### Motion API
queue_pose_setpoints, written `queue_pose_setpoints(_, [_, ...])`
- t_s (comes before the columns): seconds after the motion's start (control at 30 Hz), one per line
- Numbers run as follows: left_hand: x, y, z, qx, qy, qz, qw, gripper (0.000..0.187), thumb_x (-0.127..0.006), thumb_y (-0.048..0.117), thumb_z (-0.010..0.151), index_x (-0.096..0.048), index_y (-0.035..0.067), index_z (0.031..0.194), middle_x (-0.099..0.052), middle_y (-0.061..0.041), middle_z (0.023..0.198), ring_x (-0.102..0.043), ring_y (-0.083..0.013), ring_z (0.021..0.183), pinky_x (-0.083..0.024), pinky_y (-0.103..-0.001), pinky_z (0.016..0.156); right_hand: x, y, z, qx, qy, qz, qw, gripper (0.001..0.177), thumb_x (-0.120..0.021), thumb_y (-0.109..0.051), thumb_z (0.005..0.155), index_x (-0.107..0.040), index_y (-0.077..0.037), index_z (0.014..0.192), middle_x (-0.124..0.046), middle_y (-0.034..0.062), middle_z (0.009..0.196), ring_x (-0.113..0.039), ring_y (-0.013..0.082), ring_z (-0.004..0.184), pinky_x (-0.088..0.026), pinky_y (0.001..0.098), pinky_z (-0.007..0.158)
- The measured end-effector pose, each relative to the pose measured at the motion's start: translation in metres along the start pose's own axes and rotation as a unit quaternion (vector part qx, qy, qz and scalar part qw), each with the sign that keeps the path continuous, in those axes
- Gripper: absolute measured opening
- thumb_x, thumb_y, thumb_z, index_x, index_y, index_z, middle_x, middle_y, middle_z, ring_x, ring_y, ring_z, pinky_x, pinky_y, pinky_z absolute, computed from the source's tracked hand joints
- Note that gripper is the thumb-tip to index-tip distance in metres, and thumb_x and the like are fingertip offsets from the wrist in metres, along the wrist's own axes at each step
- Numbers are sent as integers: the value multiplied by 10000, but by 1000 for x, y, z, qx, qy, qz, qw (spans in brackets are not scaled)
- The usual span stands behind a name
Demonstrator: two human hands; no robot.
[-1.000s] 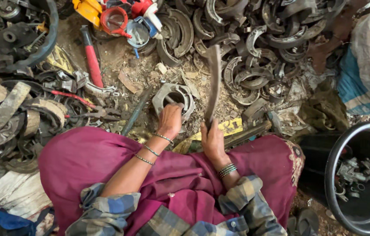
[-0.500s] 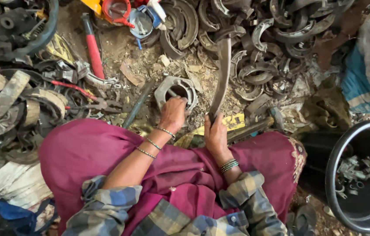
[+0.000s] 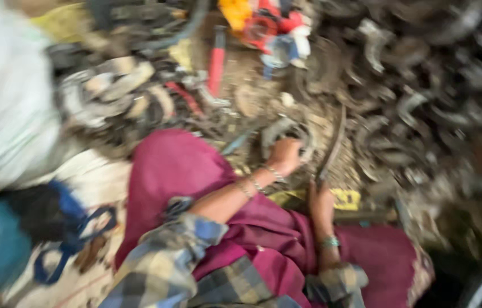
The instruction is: The person sits on the ground and uses a hammer and chisel to shape and separate metal parts. They repeatedly strike a metal piece placed on a hexagonal anvil, then pick up and inspect the separated pieces.
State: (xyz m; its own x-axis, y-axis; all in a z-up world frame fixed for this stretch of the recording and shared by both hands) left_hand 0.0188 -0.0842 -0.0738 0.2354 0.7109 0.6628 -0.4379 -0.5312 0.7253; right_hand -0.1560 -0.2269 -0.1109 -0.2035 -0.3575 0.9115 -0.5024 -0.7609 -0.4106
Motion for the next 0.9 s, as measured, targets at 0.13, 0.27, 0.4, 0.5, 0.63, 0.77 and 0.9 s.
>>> queue_pose_setpoints(0.13, [27, -11, 27, 86, -8, -128, 988, 471, -900, 427, 738, -792, 54, 1005, -747, -198, 957, -710, -347, 895, -556, -429, 798, 14, -8, 6, 20, -11, -16, 1000, 496, -625, -477, 1010, -697, 2, 1113, -705, 293, 923, -666, 503, 854, -526, 571, 736])
queue_pose_setpoints(0.27, [67, -22, 42, 203, 24, -427, 881, 363, -830, 325, 839, -798, 18, 1031, -771, -109, 848, -651, -158, 722, -531, -341, 662, 30, -22, -7, 15, -6, -104, 994, 458, -634, -468, 994, -733, -31, 1084, -726, 263, 920, -693, 462, 870, -545, 549, 767])
queue_pose_setpoints(0.4, [146, -27, 52, 159, 233, -532, 798, 274, -798, 220, 900, -776, 0, 1062, -762, -51, 886, -652, -114, 739, -518, -297, 670, 37, -40, -12, 49, 21, -118, 992, 402, -639, -406, 978, -737, -34, 1092, -733, 245, 940, -700, 449, 865, -552, 541, 763])
queue_pose_setpoints(0.5, [198, -40, 49, 110, 353, -655, 659, 332, -764, 231, 918, -707, 42, 1185, -744, -37, 1020, -658, -86, 783, -533, -282, 668, 41, -44, -7, 63, 31, -130, 989, 408, -649, -409, 975, -734, -27, 1089, -735, 245, 951, -700, 450, 875, -554, 540, 768])
queue_pose_setpoints(0.63, [241, -82, 33, 153, 465, -650, 581, 468, -676, 399, 990, -649, -24, 1188, -726, -70, 995, -699, -139, 835, -489, -257, 611, 41, -40, -19, 53, 18, -136, 989, 415, -661, -417, 960, -735, -26, 1078, -736, 247, 958, -700, 451, 880, -552, 541, 764])
queue_pose_setpoints(0.77, [202, -101, 44, 230, 429, -741, 462, 484, -620, 431, 987, -583, 73, 1310, -669, -24, 1006, -697, -161, 840, -549, -250, 634, 41, -47, -9, 56, 15, -158, 986, 407, -649, -429, 968, -736, -56, 1104, -744, 229, 945, -711, 432, 864, -556, 538, 747])
queue_pose_setpoints(0.9, [175, -106, 49, 184, 464, -509, 701, 274, -624, 223, 1063, -630, 60, 1283, -666, -124, 1144, -688, -245, 958, -605, -369, 831, 44, -51, -14, 52, 22, -223, 973, 392, -620, -450, 1012, -720, -83, 1105, -742, 213, 904, -712, 420, 829, -556, 534, 704])
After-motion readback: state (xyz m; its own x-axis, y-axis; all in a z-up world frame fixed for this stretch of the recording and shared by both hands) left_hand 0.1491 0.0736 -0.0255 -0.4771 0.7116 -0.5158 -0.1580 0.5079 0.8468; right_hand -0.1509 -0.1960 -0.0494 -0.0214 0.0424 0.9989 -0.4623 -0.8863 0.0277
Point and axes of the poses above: each hand's wrist, its own z-axis towards the middle knuckle, its own x-axis out of the back of the hand, y = z × x, the point moved 7 cm from there along z, towards the middle knuckle
